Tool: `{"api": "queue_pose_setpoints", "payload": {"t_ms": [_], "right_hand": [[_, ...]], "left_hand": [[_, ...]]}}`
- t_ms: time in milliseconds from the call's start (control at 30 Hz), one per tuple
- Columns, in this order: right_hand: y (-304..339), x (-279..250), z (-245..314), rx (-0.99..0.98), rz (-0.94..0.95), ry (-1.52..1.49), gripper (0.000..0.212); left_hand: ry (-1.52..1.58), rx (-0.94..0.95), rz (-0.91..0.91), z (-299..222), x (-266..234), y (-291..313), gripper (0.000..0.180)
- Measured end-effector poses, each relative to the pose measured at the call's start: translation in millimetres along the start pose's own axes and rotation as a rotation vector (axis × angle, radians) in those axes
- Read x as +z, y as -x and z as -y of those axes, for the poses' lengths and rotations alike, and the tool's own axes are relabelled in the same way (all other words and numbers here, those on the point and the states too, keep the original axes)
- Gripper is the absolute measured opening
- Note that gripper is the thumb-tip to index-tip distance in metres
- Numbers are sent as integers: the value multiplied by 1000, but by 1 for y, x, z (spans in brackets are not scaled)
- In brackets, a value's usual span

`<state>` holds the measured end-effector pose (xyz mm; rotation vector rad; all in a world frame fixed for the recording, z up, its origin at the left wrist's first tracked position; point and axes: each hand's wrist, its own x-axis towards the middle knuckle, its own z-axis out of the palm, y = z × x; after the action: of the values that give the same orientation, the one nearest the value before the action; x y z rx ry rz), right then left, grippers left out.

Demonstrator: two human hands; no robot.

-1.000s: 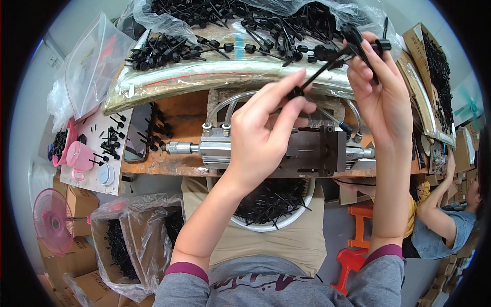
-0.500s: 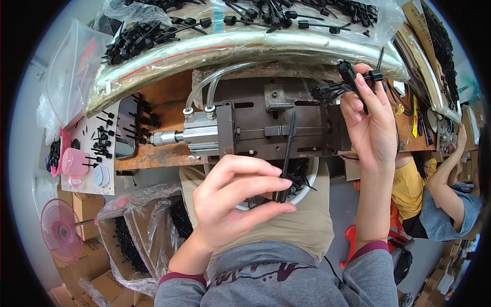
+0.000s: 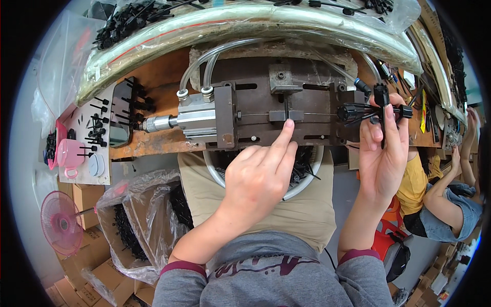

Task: The recorder manually assembles small black plastic components and uses a pneumatic fixture to secure them.

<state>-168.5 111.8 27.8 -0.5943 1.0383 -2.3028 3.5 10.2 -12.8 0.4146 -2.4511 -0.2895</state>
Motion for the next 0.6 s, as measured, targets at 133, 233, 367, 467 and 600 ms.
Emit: {"api": "queue_pose_setpoints", "payload": {"t_ms": [133, 233, 367, 467, 600], "right_hand": [[6, -1, -2, -14, -12, 18, 22], [8, -4, -4, -15, -19, 39, 22], [12, 0, -7, -1, -60, 48, 21], [15, 0, -10, 6, -34, 40, 22], [19, 6, -10, 25, -59, 66, 21]], "left_hand": [[20, -20, 19, 3, -2, -5, 25], [4, -33, 28, 2, -2, -5, 24], [35, -54, 30, 2, -2, -5, 25], [44, -40, 27, 3, -2, -6, 22], [38, -13, 41, 4, -4, -8, 20]]}}
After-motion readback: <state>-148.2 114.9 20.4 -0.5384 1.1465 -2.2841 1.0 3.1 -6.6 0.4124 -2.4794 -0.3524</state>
